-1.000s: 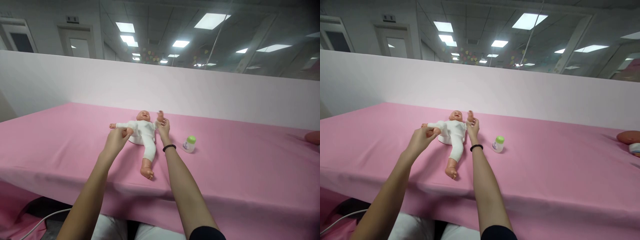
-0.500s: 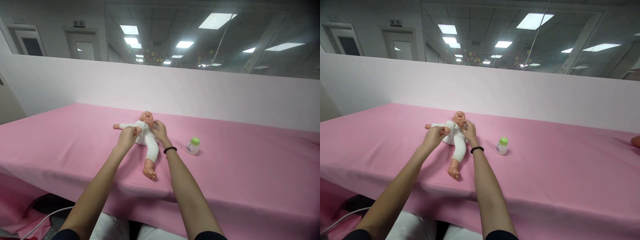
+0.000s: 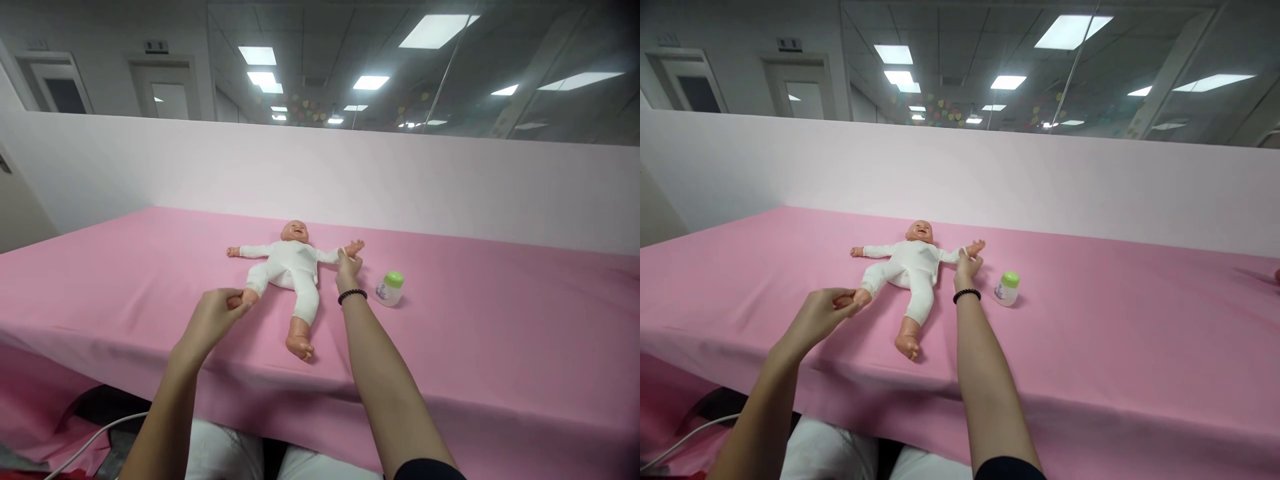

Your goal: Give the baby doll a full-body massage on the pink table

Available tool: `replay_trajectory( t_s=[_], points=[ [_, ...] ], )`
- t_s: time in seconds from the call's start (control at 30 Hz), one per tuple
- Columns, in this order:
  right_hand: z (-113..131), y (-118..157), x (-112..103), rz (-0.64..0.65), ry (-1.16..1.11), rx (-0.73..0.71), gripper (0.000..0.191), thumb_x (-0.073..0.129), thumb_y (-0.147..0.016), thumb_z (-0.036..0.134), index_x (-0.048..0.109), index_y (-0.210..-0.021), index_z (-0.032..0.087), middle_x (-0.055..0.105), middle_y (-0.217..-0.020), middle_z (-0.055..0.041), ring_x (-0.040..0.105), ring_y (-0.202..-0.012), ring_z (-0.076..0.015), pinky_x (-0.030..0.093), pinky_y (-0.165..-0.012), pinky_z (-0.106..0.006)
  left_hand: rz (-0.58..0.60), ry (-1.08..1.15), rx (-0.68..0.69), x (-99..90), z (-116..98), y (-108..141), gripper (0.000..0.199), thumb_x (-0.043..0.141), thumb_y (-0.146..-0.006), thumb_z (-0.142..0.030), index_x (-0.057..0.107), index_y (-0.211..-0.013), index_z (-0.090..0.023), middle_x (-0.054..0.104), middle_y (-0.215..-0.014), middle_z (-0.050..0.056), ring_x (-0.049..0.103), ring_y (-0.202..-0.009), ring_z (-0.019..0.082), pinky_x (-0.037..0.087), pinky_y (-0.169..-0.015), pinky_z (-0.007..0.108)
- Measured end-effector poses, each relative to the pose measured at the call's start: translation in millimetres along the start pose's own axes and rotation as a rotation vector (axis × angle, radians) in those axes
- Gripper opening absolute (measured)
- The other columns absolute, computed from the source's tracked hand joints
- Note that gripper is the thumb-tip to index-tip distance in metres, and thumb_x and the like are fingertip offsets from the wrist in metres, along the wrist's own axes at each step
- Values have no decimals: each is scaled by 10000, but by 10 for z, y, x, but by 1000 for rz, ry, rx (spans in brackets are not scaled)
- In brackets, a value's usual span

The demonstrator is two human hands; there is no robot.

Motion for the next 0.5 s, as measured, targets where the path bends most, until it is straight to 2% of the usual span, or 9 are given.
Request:
replay_trajectory(
  t_s=[0.07,0.13,0.2,0.23,0.27,0.3,0.37,0.43,0.5],
  points=[
    [207,109,148,88,-25,-120,483,704,-706,315,545,-1137,167,665,-1132,-124,654,-925,-211,531,-769,-308,-132,-3,84,-32,-202,-250,365,522,-887,-505,603,-714,-193,464,-584,-29,387,-558,124,230,-545,257],
    [495,328,445,325,4,-346,434,746,-657,301,604,-1050,187,686,-1081,-80,638,-942,-209,510,-836,-324,-237,-48,155,-1,-402,-526,299,523,-900,-450,647,-816,-191,568,-672,6,489,-631,155,287,-574,257],
    [688,617,725,574,93,-563,344,741,-641,265,650,-967,204,703,-1027,-47,624,-962,-215,481,-904,-356,-247,-133,174,122,-531,-766,229,533,-892,-363,654,-836,-177,634,-790,58,542,-691,183,306,-583,270],
    [720,708,799,638,130,-617,308,732,-639,249,661,-936,209,707,-1001,-37,619,-965,-217,470,-924,-366,-230,-166,170,183,-562,-841,209,532,-887,-333,647,-817,-174,643,-826,76,549,-695,189,303,-575,275],
    [723,730,817,644,146,-623,290,728,-638,242,664,-919,211,708,-984,-32,618,-961,-218,469,-927,-368,-209,-180,164,223,-575,-871,204,530,-886,-323,634,-790,-176,642,-833,80,547,-684,189,295,-564,279],
    [702,679,777,592,136,-583,293,730,-640,250,659,-922,209,707,-978,-33,619,-952,-217,478,-913,-361,-192,-171,157,231,-569,-850,217,526,-891,-334,617,-764,-183,633,-812,70,539,-667,185,287,-555,279],
    [563,442,556,376,55,-385,343,729,-670,296,627,-982,198,698,-1002,-51,631,-925,-209,510,-847,-332,-169,-113,144,159,-511,-657,290,513,-910,-408,574,-716,-201,585,-717,28,506,-623,167,269,-540,275],
    [305,211,240,120,-38,-124,389,698,-724,334,576,-1061,183,684,-1060,-81,648,-917,-204,531,-789,-308,-125,-72,105,52,-385,-338,391,487,-922,-494,511,-655,-210,485,-608,-10,434,-557,145,234,-521,275],
    [60,93,-26,-73,-82,77,365,634,-778,312,541,-1100,166,667,-1113,-119,659,-946,-213,536,-786,-314,-37,-81,39,3,-226,-21,434,514,-902,-517,443,-605,-208,395,-558,-29,355,-515,128,197,-507,278]
  ],
)
Point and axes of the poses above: each hand's wrist, its own y-axis away from the middle knuckle, its own x-axis out of the palm, z = x × y, the point moved 9 cm from there along -y, towards the middle knuckle
